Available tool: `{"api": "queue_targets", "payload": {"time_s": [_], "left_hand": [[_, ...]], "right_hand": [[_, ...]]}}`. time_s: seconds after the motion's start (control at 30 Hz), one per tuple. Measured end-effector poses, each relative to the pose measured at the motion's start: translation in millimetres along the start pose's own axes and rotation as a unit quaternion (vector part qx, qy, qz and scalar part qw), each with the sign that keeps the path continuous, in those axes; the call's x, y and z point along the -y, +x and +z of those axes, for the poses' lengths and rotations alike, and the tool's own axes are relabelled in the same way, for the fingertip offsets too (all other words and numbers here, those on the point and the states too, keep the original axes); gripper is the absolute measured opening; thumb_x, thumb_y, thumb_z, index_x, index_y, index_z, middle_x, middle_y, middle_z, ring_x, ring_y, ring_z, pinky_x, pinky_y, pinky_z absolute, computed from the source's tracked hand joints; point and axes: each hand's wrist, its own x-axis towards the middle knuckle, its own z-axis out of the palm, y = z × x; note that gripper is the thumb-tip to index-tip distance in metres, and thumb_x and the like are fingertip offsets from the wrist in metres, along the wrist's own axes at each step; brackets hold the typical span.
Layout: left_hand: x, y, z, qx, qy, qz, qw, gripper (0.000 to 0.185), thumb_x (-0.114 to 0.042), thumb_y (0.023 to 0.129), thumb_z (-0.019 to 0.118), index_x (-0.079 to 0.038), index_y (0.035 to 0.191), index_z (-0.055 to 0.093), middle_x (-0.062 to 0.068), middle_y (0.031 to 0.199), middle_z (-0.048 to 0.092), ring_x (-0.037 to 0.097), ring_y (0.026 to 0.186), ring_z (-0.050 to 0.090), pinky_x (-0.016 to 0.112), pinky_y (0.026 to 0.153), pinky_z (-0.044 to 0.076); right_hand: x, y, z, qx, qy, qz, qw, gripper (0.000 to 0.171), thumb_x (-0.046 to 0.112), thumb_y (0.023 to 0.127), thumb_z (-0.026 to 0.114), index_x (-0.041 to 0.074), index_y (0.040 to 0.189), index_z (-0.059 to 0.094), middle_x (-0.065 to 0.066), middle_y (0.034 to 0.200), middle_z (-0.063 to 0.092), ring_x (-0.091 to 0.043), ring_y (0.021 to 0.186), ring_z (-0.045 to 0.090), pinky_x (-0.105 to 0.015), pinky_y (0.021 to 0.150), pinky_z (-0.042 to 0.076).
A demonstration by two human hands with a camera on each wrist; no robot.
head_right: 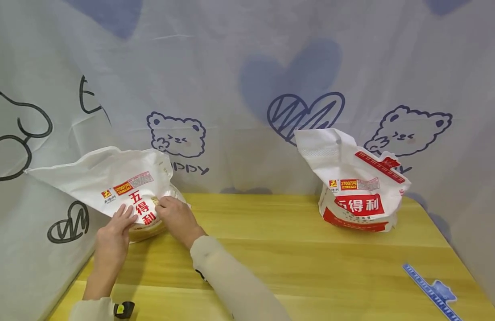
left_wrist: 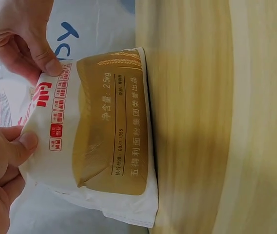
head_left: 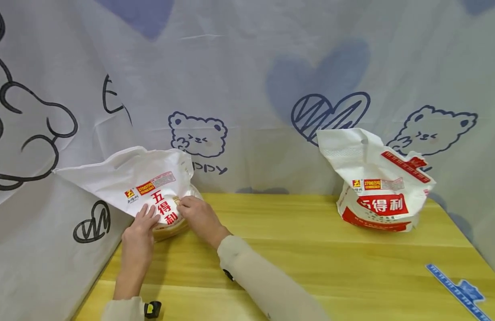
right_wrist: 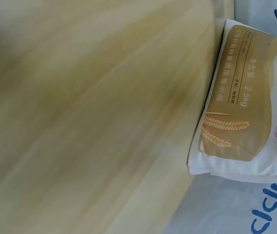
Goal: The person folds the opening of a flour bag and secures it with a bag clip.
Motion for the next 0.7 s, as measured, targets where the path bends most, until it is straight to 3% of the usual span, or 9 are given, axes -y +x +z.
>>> {"api": "queue_targets", "payload": {"time_s": [0.23, 0.53, 0.7], "left_hand": [[3.4, 1.3, 0.8, -0.002, -0.002, 0.007, 1.0000, 0.023, 0.021, 0.081, 0.071, 0.007, 0.098, 0.077, 0.023, 0.116, 0.071, 0.045, 0.111, 0.067, 0.061, 0.087, 0.053], [2.9, -4.4, 1.6, -0.048, -0.001, 0.033, 0.9983, 0.019, 0.017, 0.079, 0.074, 0.005, 0.093, 0.077, 0.022, 0.109, 0.073, 0.044, 0.098, 0.071, 0.058, 0.077, 0.056], [3.0, -8.0, 0.6, -0.053, -0.005, 0.046, 0.9975, 0.020, 0.016, 0.078, 0.075, 0.005, 0.095, 0.077, 0.022, 0.111, 0.072, 0.043, 0.099, 0.072, 0.055, 0.076, 0.056]], "right_hand": [[1.5, 1.6, 0.8, -0.015, -0.023, 0.002, 1.000, 0.013, 0.000, 0.091, 0.072, 0.012, 0.091, 0.075, 0.004, 0.098, 0.067, -0.010, 0.092, 0.062, -0.018, 0.085, 0.052], [6.2, -3.3, 2.7, -0.013, -0.026, 0.011, 1.000, 0.012, 0.001, 0.090, 0.073, 0.013, 0.093, 0.076, 0.004, 0.094, 0.067, -0.009, 0.087, 0.062, -0.018, 0.082, 0.053], [9.7, -7.2, -0.5, -0.003, -0.019, 0.021, 1.000, 0.013, 0.001, 0.093, 0.068, 0.012, 0.095, 0.076, 0.002, 0.094, 0.068, -0.010, 0.087, 0.063, -0.020, 0.081, 0.054]]}}
